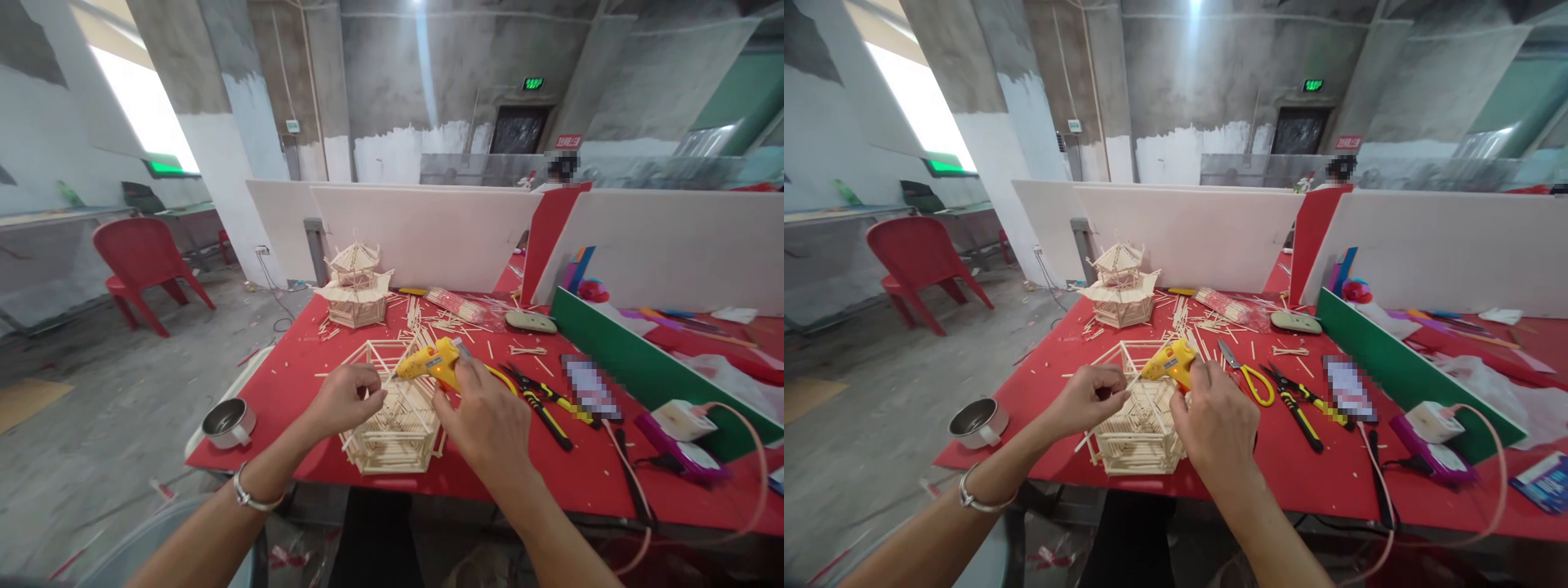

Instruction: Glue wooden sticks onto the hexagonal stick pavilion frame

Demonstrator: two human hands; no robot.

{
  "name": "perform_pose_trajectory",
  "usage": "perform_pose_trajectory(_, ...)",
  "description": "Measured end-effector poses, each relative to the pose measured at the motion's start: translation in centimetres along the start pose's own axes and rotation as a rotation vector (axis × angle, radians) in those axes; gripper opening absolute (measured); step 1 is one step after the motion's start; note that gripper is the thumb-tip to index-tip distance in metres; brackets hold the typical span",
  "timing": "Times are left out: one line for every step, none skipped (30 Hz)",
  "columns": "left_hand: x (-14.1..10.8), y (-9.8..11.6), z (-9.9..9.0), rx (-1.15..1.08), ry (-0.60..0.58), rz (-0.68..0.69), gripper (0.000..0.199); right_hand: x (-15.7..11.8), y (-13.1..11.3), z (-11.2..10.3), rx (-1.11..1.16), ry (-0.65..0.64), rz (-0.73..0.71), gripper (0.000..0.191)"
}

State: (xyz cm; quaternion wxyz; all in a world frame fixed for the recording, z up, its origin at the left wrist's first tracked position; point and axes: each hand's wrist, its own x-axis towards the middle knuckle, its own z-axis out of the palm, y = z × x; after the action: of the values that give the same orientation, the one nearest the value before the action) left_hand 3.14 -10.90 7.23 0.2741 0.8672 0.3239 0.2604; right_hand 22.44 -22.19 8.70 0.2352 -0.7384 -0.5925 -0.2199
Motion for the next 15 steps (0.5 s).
perform_pose_trajectory(0.0, 0.01, 0.0, 0.001, -0.002, 0.0, 0.025, -0.02, 0.0, 0.01, -0.001, 0.005, -0.001, 0.032)
perform_pose_trajectory(0.0, 0.03, -0.01, 0.004, -0.004, 0.0, 0.025, -0.05, -0.01, 0.01, -0.004, 0.01, -0.002, 0.032)
perform_pose_trajectory(-0.01, 0.05, -0.02, 0.007, -0.006, 0.0, 0.025, -0.08, -0.02, 0.02, -0.005, 0.016, -0.003, 0.032)
perform_pose_trajectory(-0.01, 0.08, -0.04, 0.01, -0.008, -0.003, 0.025, -0.13, -0.03, 0.01, -0.007, 0.021, -0.003, 0.032)
perform_pose_trajectory(-0.02, 0.11, -0.05, 0.015, -0.009, -0.005, 0.025, -0.18, -0.04, 0.0, -0.007, 0.022, -0.006, 0.032)
perform_pose_trajectory(-0.02, 0.12, -0.07, 0.019, -0.008, -0.007, 0.025, -0.23, -0.04, -0.02, -0.006, 0.02, -0.011, 0.032)
perform_pose_trajectory(-0.03, 0.13, -0.08, 0.022, -0.008, -0.008, 0.026, -0.29, -0.03, -0.03, -0.003, 0.019, -0.017, 0.032)
perform_pose_trajectory(-0.03, 0.13, -0.08, 0.025, -0.009, -0.009, 0.026, -0.34, -0.01, -0.05, 0.002, 0.018, -0.019, 0.031)
perform_pose_trajectory(-0.03, 0.12, -0.08, 0.027, -0.01, -0.01, 0.026, -0.38, 0.02, -0.05, 0.005, 0.018, -0.015, 0.03)
perform_pose_trajectory(-0.03, 0.1, -0.08, 0.03, -0.01, -0.009, 0.026, -0.41, 0.07, -0.05, 0.007, 0.019, -0.006, 0.029)
perform_pose_trajectory(-0.04, 0.08, -0.08, 0.033, -0.011, -0.006, 0.026, -0.44, 0.14, -0.02, 0.01, 0.022, 0.008, 0.027)
perform_pose_trajectory(-0.06, 0.07, -0.08, 0.036, -0.01, -0.003, 0.026, -0.45, 0.22, 0.02, 0.014, 0.027, 0.027, 0.026)
perform_pose_trajectory(-0.07, 0.06, -0.08, 0.039, -0.011, 0.0, 0.026, -0.46, 0.32, 0.07, 0.018, 0.033, 0.046, 0.025)
perform_pose_trajectory(-0.09, 0.06, -0.08, 0.04, -0.009, 0.003, 0.026, -0.46, 0.44, 0.13, 0.023, 0.041, 0.065, 0.025)
perform_pose_trajectory(-0.11, 0.06, -0.08, 0.04, -0.009, 0.005, 0.026, -0.47, 0.56, 0.2, 0.027, 0.05, 0.081, 0.025)
